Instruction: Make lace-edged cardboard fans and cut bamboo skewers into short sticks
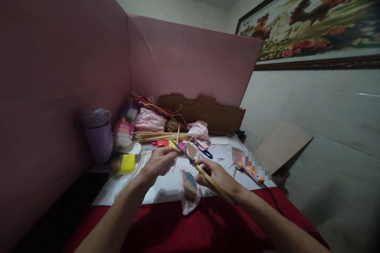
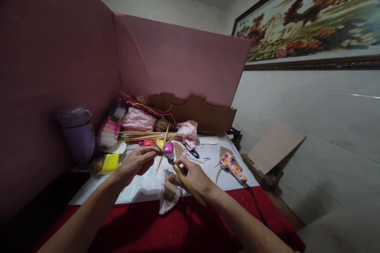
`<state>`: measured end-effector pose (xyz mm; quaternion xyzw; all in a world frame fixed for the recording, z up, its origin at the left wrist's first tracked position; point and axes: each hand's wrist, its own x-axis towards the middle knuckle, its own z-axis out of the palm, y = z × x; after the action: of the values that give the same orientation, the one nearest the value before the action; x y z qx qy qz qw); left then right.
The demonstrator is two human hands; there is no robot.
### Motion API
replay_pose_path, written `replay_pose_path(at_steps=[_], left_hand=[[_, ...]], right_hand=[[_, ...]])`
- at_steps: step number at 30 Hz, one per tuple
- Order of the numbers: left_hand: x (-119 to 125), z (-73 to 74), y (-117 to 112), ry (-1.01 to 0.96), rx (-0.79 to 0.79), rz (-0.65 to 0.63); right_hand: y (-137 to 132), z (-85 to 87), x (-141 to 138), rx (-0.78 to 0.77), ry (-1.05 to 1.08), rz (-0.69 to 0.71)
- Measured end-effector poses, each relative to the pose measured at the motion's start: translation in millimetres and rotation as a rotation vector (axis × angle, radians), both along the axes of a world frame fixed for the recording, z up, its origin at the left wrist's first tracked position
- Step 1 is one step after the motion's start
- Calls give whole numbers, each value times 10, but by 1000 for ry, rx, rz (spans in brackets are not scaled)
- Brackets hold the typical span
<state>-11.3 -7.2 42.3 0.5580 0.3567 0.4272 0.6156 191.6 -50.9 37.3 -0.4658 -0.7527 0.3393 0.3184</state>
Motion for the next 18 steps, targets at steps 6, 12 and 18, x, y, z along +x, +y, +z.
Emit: replay_pose_path(at_steps=[6,12,18], left_hand=[[-4,-8,15,5,9,-10],[-6,-1,3,7,2,-4],[-2,21,-19,8,13,-1]], right_hand=[[41,-47,6,15,3,45],[71,-78,-9,31,15,68],[67,-43,-54,13,9,51]])
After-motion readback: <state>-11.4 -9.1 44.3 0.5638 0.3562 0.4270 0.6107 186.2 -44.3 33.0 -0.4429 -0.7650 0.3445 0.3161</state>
